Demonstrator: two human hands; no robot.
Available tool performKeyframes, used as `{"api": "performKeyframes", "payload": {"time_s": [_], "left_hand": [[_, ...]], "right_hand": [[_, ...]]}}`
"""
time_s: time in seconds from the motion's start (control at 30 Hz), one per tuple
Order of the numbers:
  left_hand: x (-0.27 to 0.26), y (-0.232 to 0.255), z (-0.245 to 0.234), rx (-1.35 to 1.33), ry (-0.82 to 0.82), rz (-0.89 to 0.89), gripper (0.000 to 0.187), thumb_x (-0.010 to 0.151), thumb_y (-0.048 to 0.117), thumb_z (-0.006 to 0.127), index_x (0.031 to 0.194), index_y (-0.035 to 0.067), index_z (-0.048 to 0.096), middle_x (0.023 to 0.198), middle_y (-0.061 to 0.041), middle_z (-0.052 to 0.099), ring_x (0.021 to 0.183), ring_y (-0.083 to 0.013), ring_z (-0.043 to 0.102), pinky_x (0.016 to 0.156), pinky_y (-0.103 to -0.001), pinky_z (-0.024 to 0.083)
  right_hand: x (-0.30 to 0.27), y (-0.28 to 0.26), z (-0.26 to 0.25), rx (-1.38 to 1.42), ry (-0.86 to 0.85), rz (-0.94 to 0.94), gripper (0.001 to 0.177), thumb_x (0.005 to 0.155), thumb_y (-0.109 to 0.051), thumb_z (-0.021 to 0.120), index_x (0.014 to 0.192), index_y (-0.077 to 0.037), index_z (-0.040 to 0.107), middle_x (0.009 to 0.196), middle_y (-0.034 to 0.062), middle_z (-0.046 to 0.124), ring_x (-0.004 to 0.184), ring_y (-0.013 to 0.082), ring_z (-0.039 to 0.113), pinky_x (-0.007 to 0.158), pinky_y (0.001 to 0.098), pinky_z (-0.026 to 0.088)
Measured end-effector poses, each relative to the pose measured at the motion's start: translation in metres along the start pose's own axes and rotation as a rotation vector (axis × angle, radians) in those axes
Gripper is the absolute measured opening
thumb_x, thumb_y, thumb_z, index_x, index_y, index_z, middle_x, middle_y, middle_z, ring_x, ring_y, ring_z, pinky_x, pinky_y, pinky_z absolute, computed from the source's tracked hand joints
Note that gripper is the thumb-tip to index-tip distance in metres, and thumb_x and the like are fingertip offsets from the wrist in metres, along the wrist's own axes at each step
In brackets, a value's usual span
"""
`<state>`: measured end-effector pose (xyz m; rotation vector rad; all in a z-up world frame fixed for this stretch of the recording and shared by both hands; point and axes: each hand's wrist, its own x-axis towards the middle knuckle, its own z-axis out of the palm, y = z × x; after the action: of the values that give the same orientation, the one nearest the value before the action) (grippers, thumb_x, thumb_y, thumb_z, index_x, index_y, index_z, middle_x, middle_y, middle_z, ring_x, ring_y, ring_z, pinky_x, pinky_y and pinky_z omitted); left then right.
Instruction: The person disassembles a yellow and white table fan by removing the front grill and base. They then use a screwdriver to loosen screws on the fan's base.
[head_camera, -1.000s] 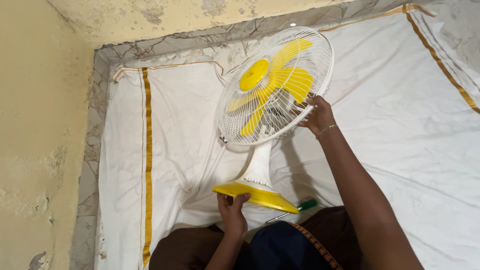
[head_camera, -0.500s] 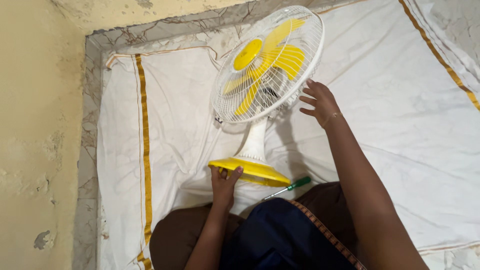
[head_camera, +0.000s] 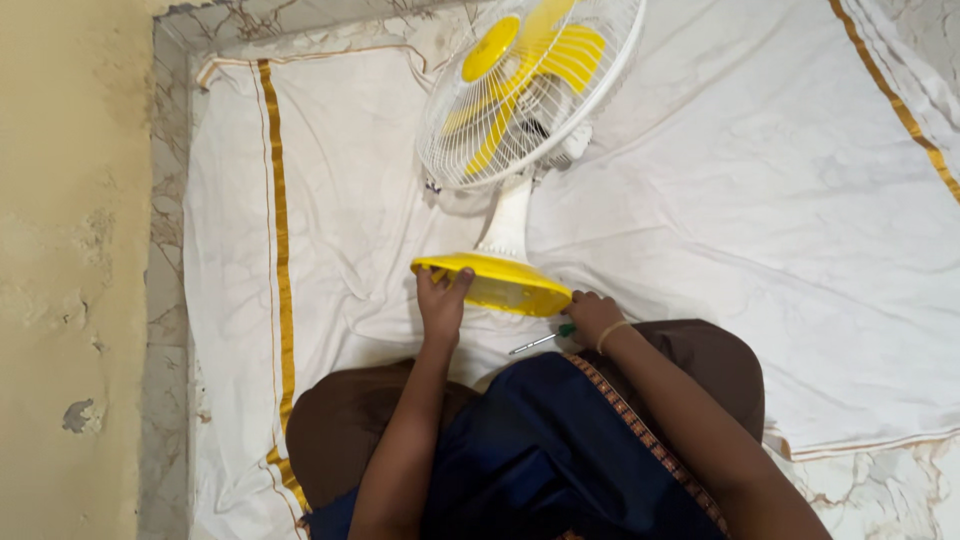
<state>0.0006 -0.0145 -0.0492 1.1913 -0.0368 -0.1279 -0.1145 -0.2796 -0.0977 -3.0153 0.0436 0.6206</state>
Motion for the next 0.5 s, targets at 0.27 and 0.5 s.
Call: {"api": "performKeyframes", "payload": {"time_s": [0.27,0.5], "left_hand": [[0.021,0.006,0.009,0.016,0.022,-0.092,0.045,0.092,0.018,0.076,0.126,0.004,0.051,0.116,-0.008,0.061,0.092,-0.0156,0.059,0.072,-0.031,0.049],[0.022,0.011,0.013,0.067,-0.024,0.016,0.056,0.091,0.025,0.080,0.131,0.000,0.049,0.122,-0.011,0.060,0.107,-0.0189,0.060,0.093,-0.033,0.051]], "right_hand": [[0.017,0.003,0.040,-0.240,-0.017,0.029,0.025,0.096,-0.023,0.057,0.120,-0.020,0.064,0.123,0.0029,0.063,0.119,0.0246,0.061,0.096,0.0557,0.046],[-0.035,-0.022,-0.017,-0.141,-0.038,0.072,0.030,0.096,-0.022,0.057,0.126,-0.017,0.054,0.121,0.0044,0.066,0.114,0.0250,0.065,0.090,0.0548,0.050]]}}
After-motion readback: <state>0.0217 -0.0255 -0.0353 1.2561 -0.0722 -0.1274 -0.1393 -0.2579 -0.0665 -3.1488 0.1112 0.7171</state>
